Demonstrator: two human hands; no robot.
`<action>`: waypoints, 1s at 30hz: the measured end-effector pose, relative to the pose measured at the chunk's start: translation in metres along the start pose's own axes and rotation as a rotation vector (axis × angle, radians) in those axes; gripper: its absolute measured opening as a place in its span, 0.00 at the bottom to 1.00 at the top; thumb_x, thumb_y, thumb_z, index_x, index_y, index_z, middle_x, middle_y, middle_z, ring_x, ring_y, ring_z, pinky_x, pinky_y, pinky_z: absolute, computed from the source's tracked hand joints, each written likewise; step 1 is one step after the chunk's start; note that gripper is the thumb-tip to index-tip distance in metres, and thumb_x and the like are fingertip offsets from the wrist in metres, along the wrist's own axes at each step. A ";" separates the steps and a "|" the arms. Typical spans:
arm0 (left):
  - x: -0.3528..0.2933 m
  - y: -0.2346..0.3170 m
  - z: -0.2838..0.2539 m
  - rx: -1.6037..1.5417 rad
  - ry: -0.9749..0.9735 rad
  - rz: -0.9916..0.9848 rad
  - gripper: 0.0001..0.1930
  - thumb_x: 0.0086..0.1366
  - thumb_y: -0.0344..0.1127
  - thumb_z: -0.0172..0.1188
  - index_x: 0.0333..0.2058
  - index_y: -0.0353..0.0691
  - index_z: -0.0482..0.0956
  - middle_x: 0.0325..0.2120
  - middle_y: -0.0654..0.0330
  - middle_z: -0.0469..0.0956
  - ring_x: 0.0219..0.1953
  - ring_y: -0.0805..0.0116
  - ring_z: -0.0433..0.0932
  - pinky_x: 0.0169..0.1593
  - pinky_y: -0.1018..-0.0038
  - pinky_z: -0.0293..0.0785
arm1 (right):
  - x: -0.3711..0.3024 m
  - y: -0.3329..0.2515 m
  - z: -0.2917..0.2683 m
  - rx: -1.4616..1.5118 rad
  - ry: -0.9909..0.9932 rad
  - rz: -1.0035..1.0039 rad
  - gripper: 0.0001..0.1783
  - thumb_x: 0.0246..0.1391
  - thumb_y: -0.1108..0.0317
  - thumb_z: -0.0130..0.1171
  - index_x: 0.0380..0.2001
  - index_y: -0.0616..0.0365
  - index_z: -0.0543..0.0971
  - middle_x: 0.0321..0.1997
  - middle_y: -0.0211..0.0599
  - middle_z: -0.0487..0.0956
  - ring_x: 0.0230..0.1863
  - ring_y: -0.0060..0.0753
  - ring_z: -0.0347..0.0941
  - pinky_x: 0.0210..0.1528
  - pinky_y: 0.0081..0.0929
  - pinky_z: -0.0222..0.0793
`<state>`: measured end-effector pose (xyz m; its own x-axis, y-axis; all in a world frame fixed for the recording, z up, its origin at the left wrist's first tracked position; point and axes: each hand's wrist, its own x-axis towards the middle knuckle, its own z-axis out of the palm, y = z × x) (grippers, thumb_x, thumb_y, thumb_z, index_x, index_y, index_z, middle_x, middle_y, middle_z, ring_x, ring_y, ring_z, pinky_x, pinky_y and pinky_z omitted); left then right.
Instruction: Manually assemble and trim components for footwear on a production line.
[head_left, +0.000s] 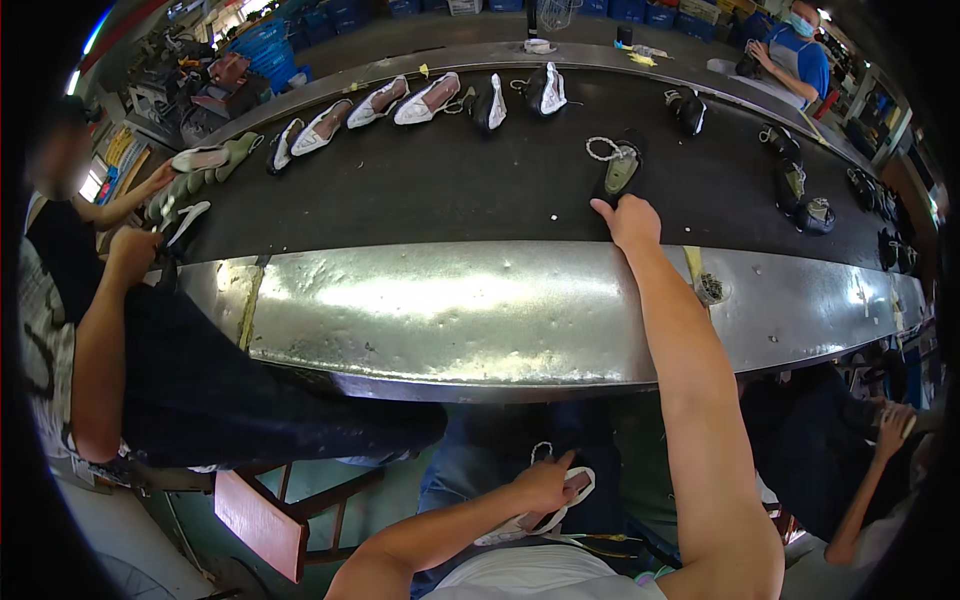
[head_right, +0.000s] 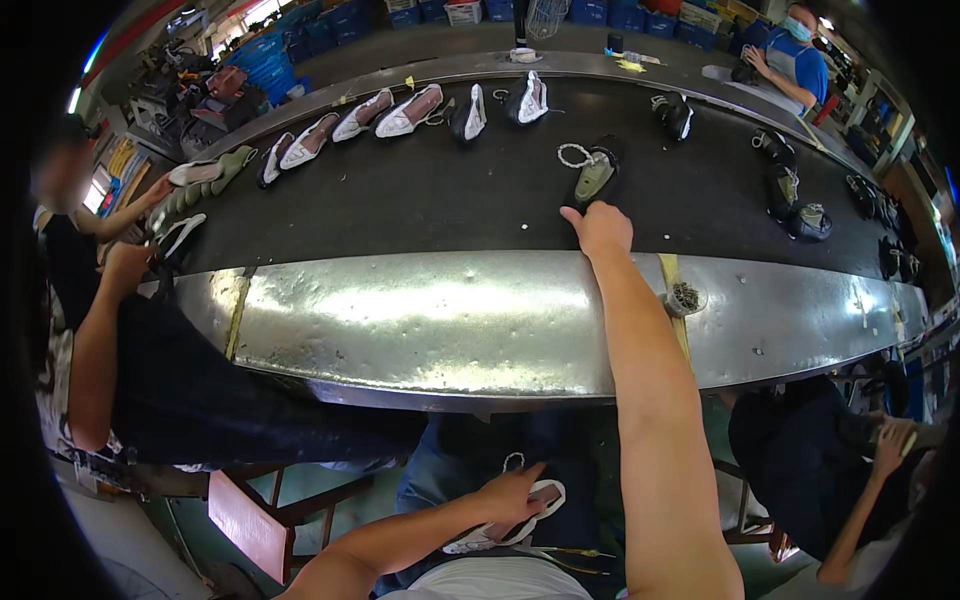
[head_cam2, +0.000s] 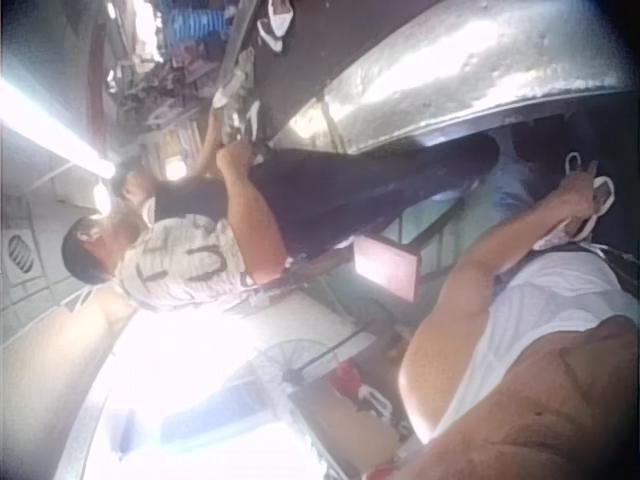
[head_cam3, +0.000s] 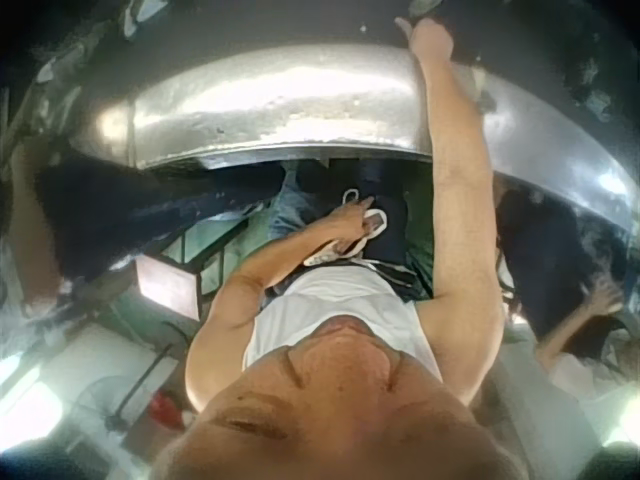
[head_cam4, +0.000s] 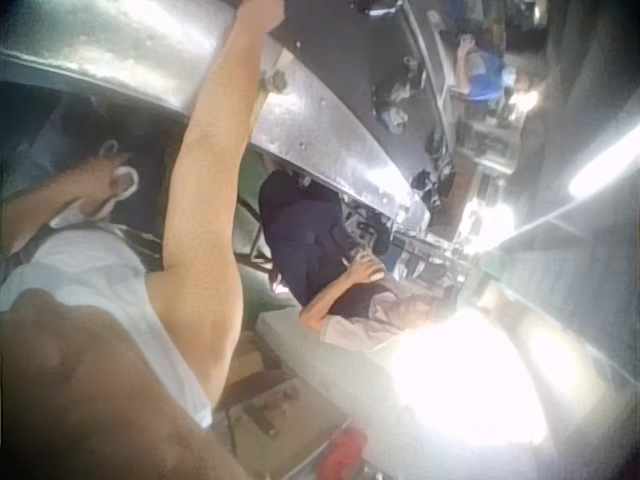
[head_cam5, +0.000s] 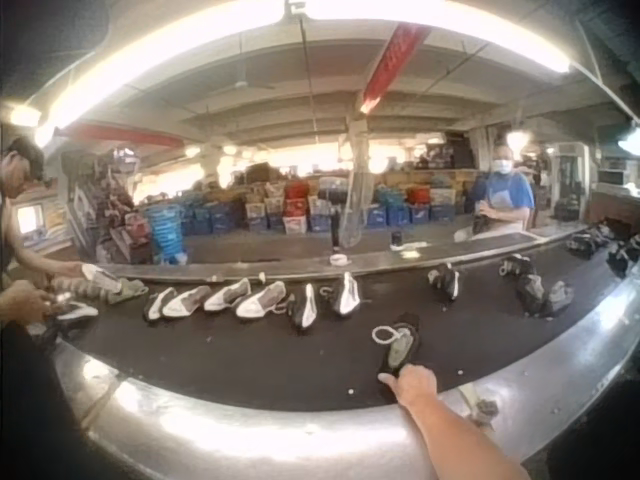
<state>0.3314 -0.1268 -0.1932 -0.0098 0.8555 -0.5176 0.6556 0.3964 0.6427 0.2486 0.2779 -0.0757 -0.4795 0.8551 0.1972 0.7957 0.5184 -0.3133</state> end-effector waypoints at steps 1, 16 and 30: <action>0.004 0.005 -0.009 -0.017 -0.066 0.007 0.41 0.62 0.52 0.63 0.67 0.36 0.59 0.52 0.34 0.73 0.53 0.38 0.75 0.56 0.56 0.74 | 0.007 0.004 0.004 -0.006 0.000 0.011 0.36 0.59 0.35 0.54 0.33 0.65 0.82 0.36 0.56 0.83 0.44 0.57 0.80 0.46 0.45 0.76; -0.052 -0.031 -0.022 -0.870 0.244 0.197 0.34 0.64 0.43 0.67 0.66 0.40 0.66 0.47 0.56 0.80 0.49 0.71 0.77 0.55 0.72 0.73 | -0.437 0.110 -0.071 0.304 -0.220 -0.600 0.25 0.51 0.56 0.69 0.47 0.60 0.76 0.47 0.49 0.77 0.52 0.55 0.71 0.53 0.44 0.70; -0.116 0.021 0.017 -1.077 0.340 0.321 0.33 0.68 0.30 0.60 0.69 0.52 0.60 0.49 0.62 0.75 0.49 0.75 0.73 0.55 0.77 0.70 | -0.548 0.176 -0.123 1.139 -1.043 0.192 0.18 0.60 0.64 0.59 0.51 0.62 0.77 0.38 0.38 0.83 0.34 0.22 0.77 0.40 0.23 0.74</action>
<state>0.3595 -0.2232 -0.1295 -0.2683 0.9479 -0.1719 -0.3113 0.0836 0.9466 0.6966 -0.1004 -0.1247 -0.8277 0.2822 -0.4850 0.4136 -0.2773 -0.8672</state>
